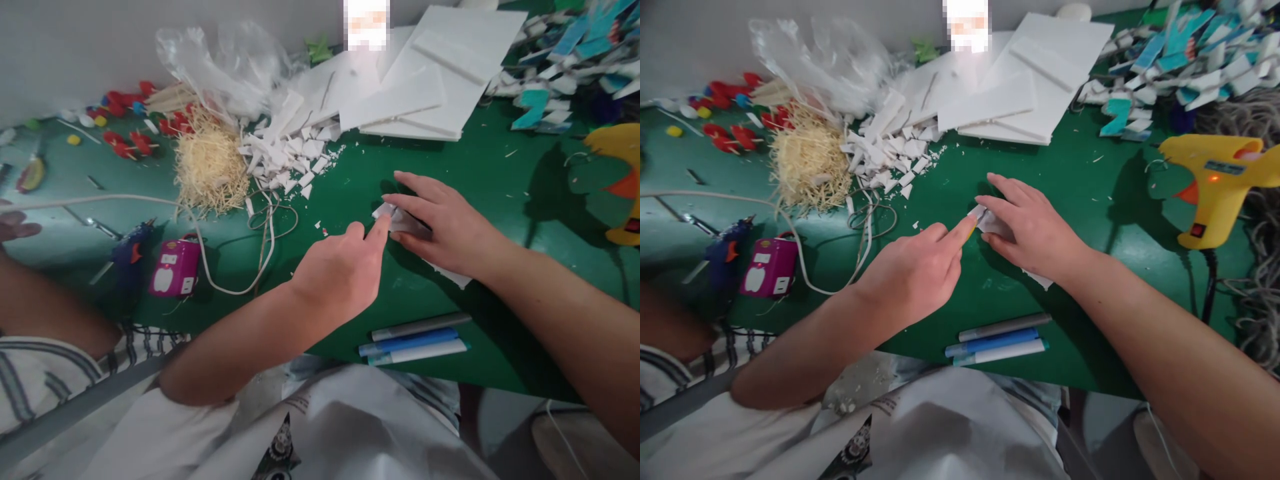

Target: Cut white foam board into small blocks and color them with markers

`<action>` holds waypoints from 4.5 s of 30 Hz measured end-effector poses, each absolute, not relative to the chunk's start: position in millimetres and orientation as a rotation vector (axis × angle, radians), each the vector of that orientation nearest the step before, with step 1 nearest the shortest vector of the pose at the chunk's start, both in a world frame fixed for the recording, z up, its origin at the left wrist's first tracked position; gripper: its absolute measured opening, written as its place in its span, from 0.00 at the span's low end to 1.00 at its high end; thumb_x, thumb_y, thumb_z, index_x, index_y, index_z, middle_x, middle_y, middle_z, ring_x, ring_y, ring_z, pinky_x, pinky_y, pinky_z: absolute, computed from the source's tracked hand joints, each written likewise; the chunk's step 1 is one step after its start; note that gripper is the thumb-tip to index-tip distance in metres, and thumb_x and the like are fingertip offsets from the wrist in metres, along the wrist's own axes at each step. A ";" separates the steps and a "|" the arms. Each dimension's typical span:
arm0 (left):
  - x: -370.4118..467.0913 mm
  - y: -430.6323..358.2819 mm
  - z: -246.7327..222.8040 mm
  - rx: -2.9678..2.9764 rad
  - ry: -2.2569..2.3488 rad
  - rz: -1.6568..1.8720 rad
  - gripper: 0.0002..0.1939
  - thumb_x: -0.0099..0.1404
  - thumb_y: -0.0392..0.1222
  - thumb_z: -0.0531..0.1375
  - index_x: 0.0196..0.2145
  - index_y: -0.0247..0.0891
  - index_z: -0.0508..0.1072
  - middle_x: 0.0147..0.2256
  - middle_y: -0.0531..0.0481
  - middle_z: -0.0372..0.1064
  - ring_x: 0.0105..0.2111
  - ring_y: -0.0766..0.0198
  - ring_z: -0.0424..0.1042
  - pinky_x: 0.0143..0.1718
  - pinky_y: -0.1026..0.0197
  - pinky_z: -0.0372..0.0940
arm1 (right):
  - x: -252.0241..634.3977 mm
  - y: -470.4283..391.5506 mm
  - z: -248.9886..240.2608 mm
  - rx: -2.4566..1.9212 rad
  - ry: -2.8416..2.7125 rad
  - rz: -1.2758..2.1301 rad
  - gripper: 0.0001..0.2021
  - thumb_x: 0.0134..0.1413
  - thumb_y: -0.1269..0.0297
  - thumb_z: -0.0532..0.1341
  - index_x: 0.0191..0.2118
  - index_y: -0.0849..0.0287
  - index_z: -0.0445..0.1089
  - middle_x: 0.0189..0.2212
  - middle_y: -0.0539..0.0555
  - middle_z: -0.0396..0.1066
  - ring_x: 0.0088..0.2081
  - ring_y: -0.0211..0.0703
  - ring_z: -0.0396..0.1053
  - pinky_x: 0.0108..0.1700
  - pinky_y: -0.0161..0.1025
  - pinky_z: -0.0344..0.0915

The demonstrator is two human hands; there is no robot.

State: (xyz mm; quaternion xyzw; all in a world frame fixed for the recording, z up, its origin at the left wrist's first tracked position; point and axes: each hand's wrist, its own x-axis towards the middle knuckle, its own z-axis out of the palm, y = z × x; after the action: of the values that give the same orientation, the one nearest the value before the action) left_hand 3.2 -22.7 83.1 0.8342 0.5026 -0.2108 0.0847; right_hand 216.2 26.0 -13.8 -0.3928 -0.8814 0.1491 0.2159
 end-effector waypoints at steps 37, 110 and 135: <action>-1.6 -28.7 87.9 2.449 1.424 -0.682 0.37 0.74 0.31 0.51 0.78 0.31 0.53 0.44 0.37 0.76 0.37 0.54 0.82 0.34 0.59 0.75 | 209.2 28.4 -17.4 -1.220 -2.328 0.376 0.19 0.62 0.55 0.66 0.57 0.50 0.79 0.68 0.63 0.72 0.68 0.70 0.70 0.66 0.73 0.68; -37.9 -33.0 49.7 2.527 1.674 -0.068 0.28 0.74 0.36 0.53 0.68 0.33 0.71 0.43 0.41 0.81 0.38 0.56 0.83 0.32 0.61 0.74 | 218.0 -1.8 26.6 -1.669 -2.449 0.147 0.19 0.62 0.47 0.60 0.45 0.53 0.83 0.37 0.60 0.78 0.39 0.56 0.76 0.34 0.46 0.64; -36.0 -41.9 45.6 2.493 1.420 0.259 0.28 0.76 0.36 0.48 0.70 0.38 0.68 0.48 0.45 0.81 0.38 0.63 0.81 0.35 0.64 0.75 | 209.6 2.2 31.9 -1.752 -2.281 0.489 0.22 0.52 0.52 0.64 0.52 0.49 0.82 0.24 0.51 0.71 0.23 0.43 0.64 0.23 0.39 0.54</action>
State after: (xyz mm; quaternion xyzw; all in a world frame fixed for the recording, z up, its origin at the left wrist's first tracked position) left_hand -36.0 -41.9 45.6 0.8581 0.4887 0.0890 0.1299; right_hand 209.6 2.2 31.9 -0.5969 -0.7768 0.1667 0.1118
